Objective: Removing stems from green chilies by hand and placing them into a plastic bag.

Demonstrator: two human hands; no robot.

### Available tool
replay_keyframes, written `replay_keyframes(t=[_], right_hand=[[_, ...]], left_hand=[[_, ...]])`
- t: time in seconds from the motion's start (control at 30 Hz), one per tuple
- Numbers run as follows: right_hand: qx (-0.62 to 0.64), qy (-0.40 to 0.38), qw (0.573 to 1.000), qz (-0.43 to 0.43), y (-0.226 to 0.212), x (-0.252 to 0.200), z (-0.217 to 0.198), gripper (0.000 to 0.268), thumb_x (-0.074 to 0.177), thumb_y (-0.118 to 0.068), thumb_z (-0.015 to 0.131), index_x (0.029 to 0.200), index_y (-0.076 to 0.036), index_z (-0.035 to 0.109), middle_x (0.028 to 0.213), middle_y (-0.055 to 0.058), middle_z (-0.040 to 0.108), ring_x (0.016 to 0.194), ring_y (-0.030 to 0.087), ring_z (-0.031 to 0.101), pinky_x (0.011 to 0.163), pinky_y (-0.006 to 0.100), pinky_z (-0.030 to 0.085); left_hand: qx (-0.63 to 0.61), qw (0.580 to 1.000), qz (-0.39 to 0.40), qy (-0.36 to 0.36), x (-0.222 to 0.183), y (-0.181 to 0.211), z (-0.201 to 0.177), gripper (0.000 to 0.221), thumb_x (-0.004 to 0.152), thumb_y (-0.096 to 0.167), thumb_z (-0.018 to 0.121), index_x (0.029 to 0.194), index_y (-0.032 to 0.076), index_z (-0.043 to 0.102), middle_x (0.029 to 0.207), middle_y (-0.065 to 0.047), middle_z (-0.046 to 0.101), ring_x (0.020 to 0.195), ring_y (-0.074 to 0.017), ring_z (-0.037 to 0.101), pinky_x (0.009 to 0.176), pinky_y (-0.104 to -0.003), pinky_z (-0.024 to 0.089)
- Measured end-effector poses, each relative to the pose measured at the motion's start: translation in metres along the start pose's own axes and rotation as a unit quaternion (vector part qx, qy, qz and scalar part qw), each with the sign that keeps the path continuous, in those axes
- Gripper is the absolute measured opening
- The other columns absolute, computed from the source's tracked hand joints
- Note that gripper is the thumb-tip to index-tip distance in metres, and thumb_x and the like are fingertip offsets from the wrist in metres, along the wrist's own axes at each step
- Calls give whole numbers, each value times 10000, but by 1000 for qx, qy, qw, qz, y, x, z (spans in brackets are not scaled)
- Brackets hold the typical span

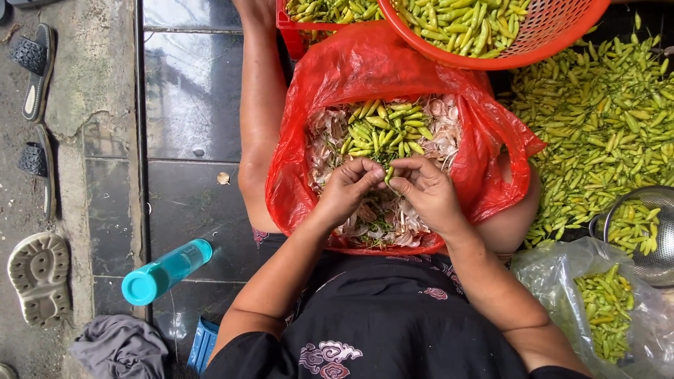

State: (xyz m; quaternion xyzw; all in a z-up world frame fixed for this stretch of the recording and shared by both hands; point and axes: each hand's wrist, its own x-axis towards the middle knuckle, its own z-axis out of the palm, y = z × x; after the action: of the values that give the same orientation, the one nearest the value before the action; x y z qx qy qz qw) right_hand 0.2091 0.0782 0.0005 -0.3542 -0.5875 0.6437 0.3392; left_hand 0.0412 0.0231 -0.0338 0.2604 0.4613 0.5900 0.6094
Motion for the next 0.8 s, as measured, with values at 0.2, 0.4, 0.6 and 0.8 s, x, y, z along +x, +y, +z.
replay_keyframes(t=[0.2, 0.4, 0.6, 0.8], right_hand=[[-67, -2, 998, -7, -4, 6, 1, 203, 962, 8, 679, 1164, 26, 684, 1030, 74, 633, 737, 40, 635, 399, 106, 531], [-157, 15, 984, -87, 9, 8, -2, 148, 924, 30, 753, 1069, 32, 725, 1046, 138, 657, 848, 193, 709, 636, 255, 611], [-219, 7, 970, -103, -3, 5, -3, 139, 926, -18, 773, 1065, -22, 764, 984, 92, 680, 877, 178, 683, 706, 293, 580], [-102, -73, 992, 29, -9, 4, -13, 134, 947, 22, 690, 1073, 33, 731, 957, 102, 667, 736, 80, 621, 542, 212, 581]], left_hand=[[48, 999, 2, 20, -15, 26, 5, 187, 1018, 212, 699, 960, 36, 729, 699, -36, 682, 714, -49, 597, 707, -199, 513], [127, 991, 28, 14, -23, 27, 1, 221, 888, 114, 830, 1053, -9, 751, 729, -54, 676, 726, -87, 635, 721, -235, 543], [306, 943, 101, 79, -22, 27, -2, 157, 920, 229, 804, 1052, 144, 811, 715, -41, 720, 670, -140, 699, 670, -280, 562], [398, 886, 237, -12, -12, 17, -17, 36, 935, 105, 745, 915, 91, 771, 731, -95, 726, 709, -263, 706, 700, -342, 566]])
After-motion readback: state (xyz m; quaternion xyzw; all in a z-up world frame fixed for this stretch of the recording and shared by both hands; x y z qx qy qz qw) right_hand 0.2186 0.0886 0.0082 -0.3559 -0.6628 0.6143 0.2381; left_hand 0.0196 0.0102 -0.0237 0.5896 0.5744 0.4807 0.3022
